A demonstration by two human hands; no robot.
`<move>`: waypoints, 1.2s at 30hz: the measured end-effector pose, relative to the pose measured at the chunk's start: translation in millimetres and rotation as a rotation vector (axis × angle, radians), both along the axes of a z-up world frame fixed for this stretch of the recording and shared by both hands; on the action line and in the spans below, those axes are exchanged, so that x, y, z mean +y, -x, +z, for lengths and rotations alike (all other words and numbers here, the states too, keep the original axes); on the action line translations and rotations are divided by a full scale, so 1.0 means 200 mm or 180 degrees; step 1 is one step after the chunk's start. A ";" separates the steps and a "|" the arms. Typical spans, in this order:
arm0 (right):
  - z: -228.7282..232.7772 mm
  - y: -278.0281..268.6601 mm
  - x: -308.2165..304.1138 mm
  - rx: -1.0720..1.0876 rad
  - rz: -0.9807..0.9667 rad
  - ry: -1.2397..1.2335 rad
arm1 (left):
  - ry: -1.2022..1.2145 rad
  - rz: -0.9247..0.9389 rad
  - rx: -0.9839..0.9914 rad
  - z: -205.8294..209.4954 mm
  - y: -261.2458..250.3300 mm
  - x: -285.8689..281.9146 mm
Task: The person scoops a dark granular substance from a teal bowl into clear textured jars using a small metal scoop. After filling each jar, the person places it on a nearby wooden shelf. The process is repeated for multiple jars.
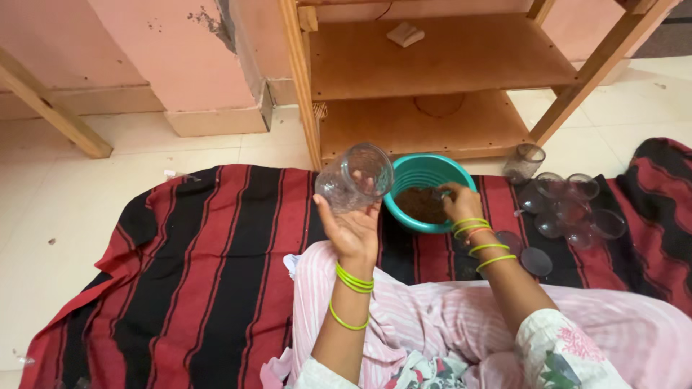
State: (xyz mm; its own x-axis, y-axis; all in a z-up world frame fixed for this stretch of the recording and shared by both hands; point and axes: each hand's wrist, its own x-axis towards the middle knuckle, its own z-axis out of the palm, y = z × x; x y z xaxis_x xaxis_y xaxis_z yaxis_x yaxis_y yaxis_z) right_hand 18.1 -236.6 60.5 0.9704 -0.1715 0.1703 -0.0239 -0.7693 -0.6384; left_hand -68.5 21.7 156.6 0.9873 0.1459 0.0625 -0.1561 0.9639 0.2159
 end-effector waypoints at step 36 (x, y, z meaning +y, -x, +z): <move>-0.34 -0.03 -0.01 -0.0207 -0.0345 -0.0131 | -0.0194 -0.0796 0.1429 -0.34 -0.32 0.17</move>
State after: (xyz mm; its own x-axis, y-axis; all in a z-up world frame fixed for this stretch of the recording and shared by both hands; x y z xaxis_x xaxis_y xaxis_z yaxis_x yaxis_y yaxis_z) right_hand 24.1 -239.5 -7.3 0.9329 -0.2830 0.2230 -0.0630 -0.7376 -0.6723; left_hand -4.9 55.2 88.4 0.9230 -0.0887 -0.3745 0.1985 0.9434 0.2656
